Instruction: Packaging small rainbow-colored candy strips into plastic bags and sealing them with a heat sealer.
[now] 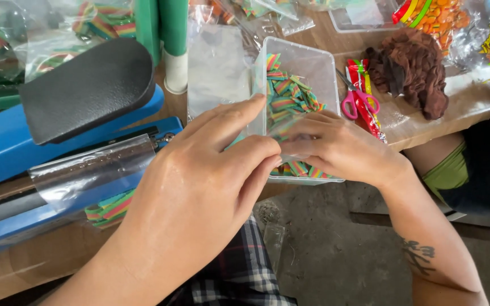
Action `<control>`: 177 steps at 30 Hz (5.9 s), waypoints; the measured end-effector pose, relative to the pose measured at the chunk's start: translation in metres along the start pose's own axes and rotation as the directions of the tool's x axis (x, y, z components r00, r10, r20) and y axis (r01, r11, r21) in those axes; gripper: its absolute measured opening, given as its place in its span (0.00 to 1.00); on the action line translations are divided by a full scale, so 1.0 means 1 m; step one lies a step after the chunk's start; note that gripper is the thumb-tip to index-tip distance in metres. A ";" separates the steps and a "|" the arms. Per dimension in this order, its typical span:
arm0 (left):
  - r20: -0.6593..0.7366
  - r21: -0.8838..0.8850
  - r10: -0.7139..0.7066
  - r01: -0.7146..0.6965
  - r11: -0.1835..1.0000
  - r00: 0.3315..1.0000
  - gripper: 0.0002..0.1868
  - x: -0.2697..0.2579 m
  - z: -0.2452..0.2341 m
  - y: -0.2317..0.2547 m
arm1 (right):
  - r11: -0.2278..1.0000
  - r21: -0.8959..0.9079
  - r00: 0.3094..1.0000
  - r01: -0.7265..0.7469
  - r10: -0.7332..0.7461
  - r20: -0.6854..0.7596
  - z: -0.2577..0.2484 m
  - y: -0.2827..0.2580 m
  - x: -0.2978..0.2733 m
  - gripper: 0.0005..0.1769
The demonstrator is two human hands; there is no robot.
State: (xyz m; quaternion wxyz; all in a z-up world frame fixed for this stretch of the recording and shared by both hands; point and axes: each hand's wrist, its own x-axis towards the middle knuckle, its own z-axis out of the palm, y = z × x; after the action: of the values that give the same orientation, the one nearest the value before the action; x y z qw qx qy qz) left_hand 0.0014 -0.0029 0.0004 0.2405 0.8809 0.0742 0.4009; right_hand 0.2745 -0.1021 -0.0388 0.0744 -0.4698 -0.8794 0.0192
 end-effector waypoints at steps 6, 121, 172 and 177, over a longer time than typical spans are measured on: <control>0.012 -0.016 -0.011 0.011 1.000 1.000 0.05 -0.002 0.003 -0.002 | 0.988 -0.153 0.996 -0.039 0.052 0.079 0.010 0.005 -0.013 0.06; 0.038 -0.016 -0.033 0.034 0.999 0.999 0.07 0.009 0.010 -0.014 | 0.862 0.030 0.770 -0.507 0.467 -0.435 -0.076 -0.048 -0.001 0.03; 0.009 0.420 -0.334 0.300 0.857 0.942 0.10 -0.176 -0.157 0.043 | 0.879 0.424 0.886 -0.217 0.359 -0.292 -0.038 -0.141 0.109 0.03; -0.202 0.313 -0.174 0.232 0.921 0.964 0.03 -0.138 -0.146 0.045 | 0.844 0.399 0.926 -0.357 0.376 0.032 -0.078 -0.091 0.073 0.03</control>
State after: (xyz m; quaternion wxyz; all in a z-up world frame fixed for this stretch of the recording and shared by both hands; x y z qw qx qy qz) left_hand -0.2019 -0.0333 0.0115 0.1210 0.8588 0.2523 0.4291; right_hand 0.1711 -0.0950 0.0555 0.1841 -0.6043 -0.7488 0.2003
